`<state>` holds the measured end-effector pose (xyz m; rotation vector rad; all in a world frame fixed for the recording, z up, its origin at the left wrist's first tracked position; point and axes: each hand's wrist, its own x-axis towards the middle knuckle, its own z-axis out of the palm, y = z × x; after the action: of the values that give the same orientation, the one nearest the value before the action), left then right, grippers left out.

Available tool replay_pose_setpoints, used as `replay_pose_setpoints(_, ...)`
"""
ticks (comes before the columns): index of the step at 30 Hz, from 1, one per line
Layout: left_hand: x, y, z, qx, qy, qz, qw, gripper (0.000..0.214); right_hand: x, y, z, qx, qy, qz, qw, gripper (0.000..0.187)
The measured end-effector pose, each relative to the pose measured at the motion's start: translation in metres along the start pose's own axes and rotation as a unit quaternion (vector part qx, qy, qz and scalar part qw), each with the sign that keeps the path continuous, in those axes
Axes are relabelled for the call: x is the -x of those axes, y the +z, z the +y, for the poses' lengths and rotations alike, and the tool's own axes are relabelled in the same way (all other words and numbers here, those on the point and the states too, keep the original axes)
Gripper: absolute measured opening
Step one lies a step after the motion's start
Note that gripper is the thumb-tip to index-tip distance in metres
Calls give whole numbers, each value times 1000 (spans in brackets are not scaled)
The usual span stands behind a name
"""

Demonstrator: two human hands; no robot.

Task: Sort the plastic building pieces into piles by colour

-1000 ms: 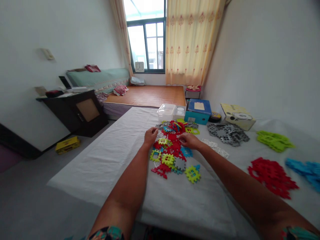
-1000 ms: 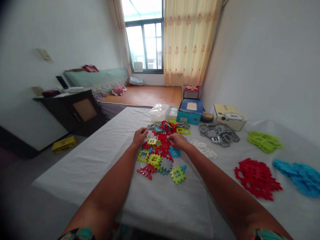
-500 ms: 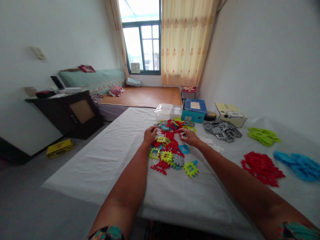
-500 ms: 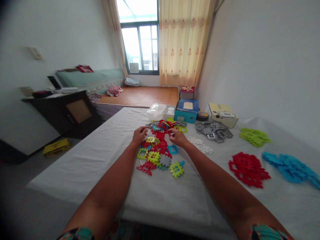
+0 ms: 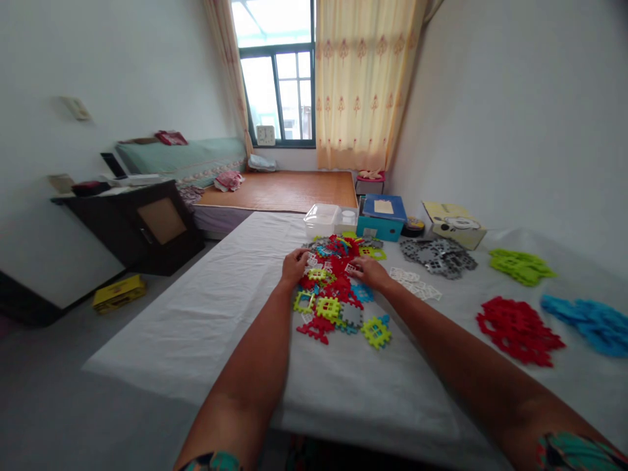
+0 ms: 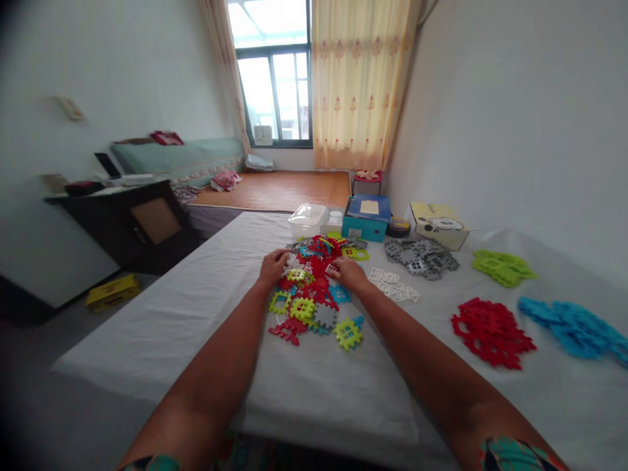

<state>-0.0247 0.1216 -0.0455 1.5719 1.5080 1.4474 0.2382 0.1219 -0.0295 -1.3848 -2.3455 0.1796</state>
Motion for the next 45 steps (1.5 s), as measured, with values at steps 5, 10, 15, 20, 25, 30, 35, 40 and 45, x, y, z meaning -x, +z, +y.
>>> replay_pose_setpoints(5, -1, 0, -2, 3, -2, -1, 1000, 29, -12, -6, 0, 6, 21, -77, 997, 22)
replay_pose_setpoints(10, -3, 2, -6, 21, 4, -6, 1000, 30, -14, -14, -3, -6, 54, -106, 993, 29)
replay_pose_setpoints(15, -4, 3, -11, 20, 16, 3, 1000, 34, -7, -15, -19, 113, 14, -94, 989, 29)
replay_pose_setpoints(20, -6, 3, -13, 34, 12, 19, 999, 28, -5, -16, -18, 148, -25, -104, 983, 19)
replay_pose_setpoints(25, -3, 2, -1, 82, 0, -12, 997, 32, -7, -15, -19, 59, -2, -8, 998, 26)
replay_pose_setpoints(30, 7, 9, 25, 157, 10, -153, 976, 41, -15, -12, -54, -174, -24, 70, 982, 32)
replay_pose_setpoints(35, 8, 8, 26, 105, 10, -168, 980, 37, -1, -38, -31, -109, 5, 89, 990, 21)
replay_pose_setpoints(40, -6, -2, 5, -22, 20, 3, 1000, 23, 36, -75, 52, 60, 68, 29, 995, 20)
replay_pose_setpoints(45, -10, -6, -2, -219, 60, -5, 974, 23, 54, -64, 65, 58, 38, 176, 982, 27)
